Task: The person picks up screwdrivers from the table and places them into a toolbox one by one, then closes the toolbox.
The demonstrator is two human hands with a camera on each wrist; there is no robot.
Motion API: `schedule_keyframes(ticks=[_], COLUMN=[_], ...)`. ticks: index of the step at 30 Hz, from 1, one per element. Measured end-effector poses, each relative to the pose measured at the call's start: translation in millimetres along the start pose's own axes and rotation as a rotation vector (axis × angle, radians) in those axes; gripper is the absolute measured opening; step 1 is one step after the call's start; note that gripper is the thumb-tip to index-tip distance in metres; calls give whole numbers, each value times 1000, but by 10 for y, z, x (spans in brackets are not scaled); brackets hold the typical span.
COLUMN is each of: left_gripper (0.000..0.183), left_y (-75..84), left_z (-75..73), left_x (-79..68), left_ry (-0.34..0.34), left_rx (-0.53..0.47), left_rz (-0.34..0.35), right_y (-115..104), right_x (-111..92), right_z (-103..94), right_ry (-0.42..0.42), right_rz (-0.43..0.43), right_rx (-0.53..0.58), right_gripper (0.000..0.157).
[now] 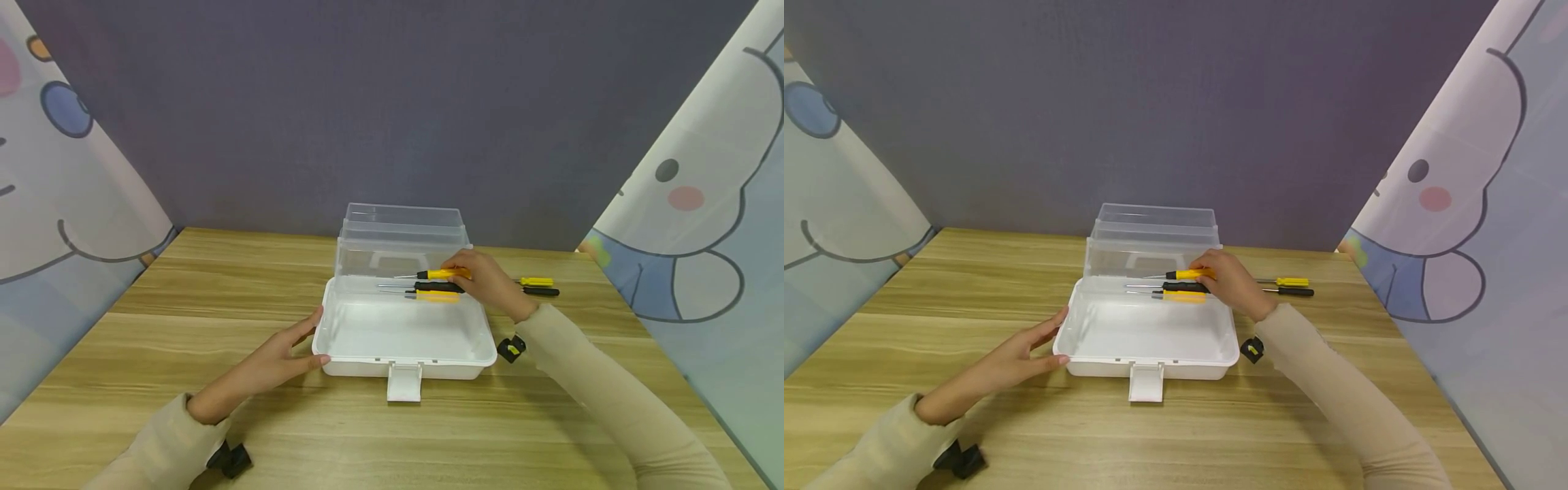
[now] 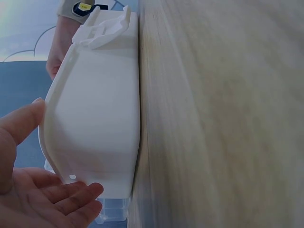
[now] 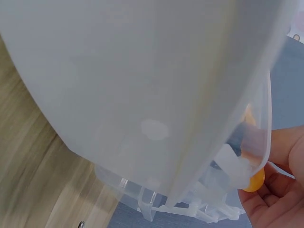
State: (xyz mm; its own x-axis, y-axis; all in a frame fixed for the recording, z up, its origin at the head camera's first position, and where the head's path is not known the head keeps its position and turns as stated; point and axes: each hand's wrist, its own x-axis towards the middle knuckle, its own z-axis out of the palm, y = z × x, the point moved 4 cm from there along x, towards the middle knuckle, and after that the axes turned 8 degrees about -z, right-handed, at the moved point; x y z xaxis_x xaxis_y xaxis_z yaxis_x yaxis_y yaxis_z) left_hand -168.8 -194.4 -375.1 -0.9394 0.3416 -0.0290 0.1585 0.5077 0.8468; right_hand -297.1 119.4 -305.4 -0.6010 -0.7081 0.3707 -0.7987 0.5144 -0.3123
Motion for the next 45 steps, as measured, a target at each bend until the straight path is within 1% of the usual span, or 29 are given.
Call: schedule_keyframes(ticks=[4,14,22,28,37,40,45], left_gripper=[85,85,85,85,85,85,85], left_y=[3,-10,-7,-22,-7,-7,-10], left_z=[-1,-1,1,-1,3,2,4], left_x=[-2,3,11,11,4,1,0], left_ry=[-2,-2,-4,-8,-14,-12,-9], left_rx=[-2,7,14,7,3,9,11], left_rz=[0,1,6,4,17,24,29], right_y=[4,30,63,68,72,71,88], right_x=[16,48,25,33,48,41,-15], right_z=[6,31,35,40,67,64,48], right_ry=[-12,-58,-79,-121,-188,-180,-125], right_rz=[4,46,28,22,28,30,-17], right_rx=[-8,-2,9,22,-18,-8,32], right_gripper=[21,23,21,21,24,24,24])
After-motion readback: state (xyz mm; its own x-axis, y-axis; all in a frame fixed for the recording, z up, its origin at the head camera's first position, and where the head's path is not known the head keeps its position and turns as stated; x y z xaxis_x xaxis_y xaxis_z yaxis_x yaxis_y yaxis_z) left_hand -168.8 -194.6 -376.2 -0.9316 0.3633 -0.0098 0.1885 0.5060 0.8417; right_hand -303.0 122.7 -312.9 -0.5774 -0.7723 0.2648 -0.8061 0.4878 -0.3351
